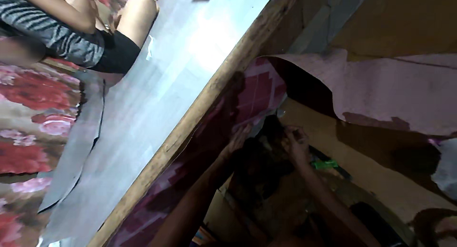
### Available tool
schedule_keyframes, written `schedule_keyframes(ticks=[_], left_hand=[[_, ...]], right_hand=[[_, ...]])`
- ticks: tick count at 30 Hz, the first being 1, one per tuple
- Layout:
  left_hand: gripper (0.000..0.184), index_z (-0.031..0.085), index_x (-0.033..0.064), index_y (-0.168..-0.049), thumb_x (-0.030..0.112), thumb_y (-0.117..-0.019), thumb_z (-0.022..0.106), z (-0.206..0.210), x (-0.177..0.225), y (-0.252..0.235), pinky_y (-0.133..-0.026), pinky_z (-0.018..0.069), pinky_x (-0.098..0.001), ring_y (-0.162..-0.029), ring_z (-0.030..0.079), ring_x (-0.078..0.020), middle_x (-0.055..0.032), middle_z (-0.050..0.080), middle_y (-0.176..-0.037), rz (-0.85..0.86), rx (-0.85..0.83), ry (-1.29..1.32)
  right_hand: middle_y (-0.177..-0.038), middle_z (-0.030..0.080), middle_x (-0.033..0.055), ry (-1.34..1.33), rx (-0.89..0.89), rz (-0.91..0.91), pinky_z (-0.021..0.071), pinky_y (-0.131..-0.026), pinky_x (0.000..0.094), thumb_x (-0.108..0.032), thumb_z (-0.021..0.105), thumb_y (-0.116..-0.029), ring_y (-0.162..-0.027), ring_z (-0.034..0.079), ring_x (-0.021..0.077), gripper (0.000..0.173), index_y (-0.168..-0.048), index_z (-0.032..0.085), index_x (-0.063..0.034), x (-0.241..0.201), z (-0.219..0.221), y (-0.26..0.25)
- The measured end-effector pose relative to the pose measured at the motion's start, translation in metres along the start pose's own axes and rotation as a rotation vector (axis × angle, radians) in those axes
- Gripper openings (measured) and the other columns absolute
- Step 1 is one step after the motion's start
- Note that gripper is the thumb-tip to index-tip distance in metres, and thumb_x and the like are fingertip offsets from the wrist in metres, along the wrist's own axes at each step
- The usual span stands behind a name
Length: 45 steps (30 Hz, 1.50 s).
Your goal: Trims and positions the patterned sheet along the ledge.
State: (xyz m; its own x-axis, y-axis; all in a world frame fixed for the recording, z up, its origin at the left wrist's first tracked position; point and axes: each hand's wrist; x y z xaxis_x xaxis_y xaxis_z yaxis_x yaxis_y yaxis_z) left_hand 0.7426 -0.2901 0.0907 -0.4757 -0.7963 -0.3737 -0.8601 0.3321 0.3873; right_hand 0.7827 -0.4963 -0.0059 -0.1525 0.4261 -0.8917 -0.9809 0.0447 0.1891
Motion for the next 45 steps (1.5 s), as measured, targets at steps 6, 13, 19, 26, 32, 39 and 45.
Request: schedule_keyframes(ticks=[6, 13, 19, 26, 32, 39, 45], left_hand=[[0.052, 0.031, -0.0101, -0.155, -0.007, -0.1037, 0.036, -0.001, -0.003, -0.003, -0.125, 0.0237, -0.0403, -0.155, 0.027, -0.0286, -0.0194, 0.025, -0.167, 0.032, -0.007, -0.006], [0.048, 0.040, -0.0107, -0.150, -0.009, -0.1025, 0.039, 0.000, -0.006, -0.003, -0.126, 0.0226, -0.0426, -0.154, 0.030, -0.0302, -0.0217, 0.034, -0.163, 0.105, 0.055, -0.005], [0.052, 0.038, -0.0045, -0.154, -0.011, -0.1021, 0.040, -0.013, -0.007, -0.003, -0.125, 0.0229, -0.0453, -0.153, 0.030, -0.0356, -0.0258, 0.032, -0.163, 0.128, 0.029, 0.002], [0.057, 0.037, -0.0011, -0.155, -0.014, -0.1002, 0.040, -0.006, -0.007, -0.014, -0.126, 0.0223, -0.0453, -0.155, 0.026, -0.0366, -0.0258, 0.028, -0.164, 0.111, 0.000, 0.179], [0.052, 0.041, -0.0010, -0.154, -0.010, -0.1029, 0.038, -0.007, -0.013, -0.021, -0.125, 0.0228, -0.0468, -0.153, 0.028, -0.0388, -0.0268, 0.031, -0.163, 0.133, 0.006, 0.260], [0.051, 0.032, -0.0008, -0.158, -0.001, -0.1074, 0.036, -0.035, -0.016, -0.033, -0.127, 0.0166, -0.0456, -0.156, 0.019, -0.0383, -0.0265, 0.020, -0.167, 0.121, -0.210, 0.444], [0.054, 0.036, -0.0015, -0.156, -0.009, -0.1032, 0.039, 0.003, -0.014, -0.032, -0.126, 0.0210, -0.0475, -0.154, 0.026, -0.0379, -0.0273, 0.029, -0.164, 0.195, -0.048, 0.118]], right_hand=[[-0.096, 0.067, -0.0003, 0.036, 0.028, 0.073, 0.0580, -0.074, 0.0204, -0.008, 0.059, -0.0989, -0.082, 0.065, 0.0016, 0.014, -0.108, 0.063, 0.0020, -0.002, 0.004, 0.005], [-0.095, 0.068, 0.0016, 0.085, 0.034, 0.049, 0.0566, -0.067, 0.0200, -0.010, 0.060, -0.0996, -0.078, 0.065, 0.0027, 0.016, -0.109, 0.065, 0.0024, -0.001, -0.003, 0.005], [-0.093, 0.069, -0.0007, 0.077, -0.003, 0.053, 0.0574, -0.074, 0.0207, -0.009, 0.058, -0.0996, -0.081, 0.066, 0.0027, 0.015, -0.108, 0.065, 0.0009, -0.003, -0.003, 0.013], [-0.092, 0.069, -0.0026, 0.062, -0.016, 0.033, 0.0581, -0.075, 0.0216, -0.009, 0.058, -0.0991, -0.081, 0.066, 0.0029, 0.012, -0.104, 0.066, -0.0015, -0.001, -0.013, 0.015], [-0.091, 0.067, -0.0013, 0.111, 0.003, 0.080, 0.0573, -0.075, 0.0223, -0.011, 0.058, -0.1003, -0.081, 0.065, 0.0037, 0.014, -0.106, 0.065, -0.0007, -0.006, -0.021, 0.014], [-0.095, 0.068, -0.0030, 0.079, -0.037, 0.061, 0.0571, -0.080, 0.0218, -0.009, 0.057, -0.1006, -0.086, 0.065, 0.0025, 0.012, -0.106, 0.064, -0.0015, -0.003, -0.023, 0.017], [-0.097, 0.069, 0.0003, 0.086, -0.059, 0.055, 0.0578, -0.083, 0.0248, -0.010, 0.059, -0.0997, -0.089, 0.066, 0.0053, 0.014, -0.107, 0.066, 0.0002, 0.006, -0.021, 0.018]])
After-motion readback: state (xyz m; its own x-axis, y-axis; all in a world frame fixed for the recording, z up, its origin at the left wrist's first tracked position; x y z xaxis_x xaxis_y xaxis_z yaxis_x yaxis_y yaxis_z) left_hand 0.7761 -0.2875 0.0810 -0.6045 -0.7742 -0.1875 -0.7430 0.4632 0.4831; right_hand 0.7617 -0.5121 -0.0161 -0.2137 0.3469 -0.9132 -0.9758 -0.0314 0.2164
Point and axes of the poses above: each hand's wrist, its own y-axis away from the middle knuckle, its own z-axis out of the palm, x = y × z
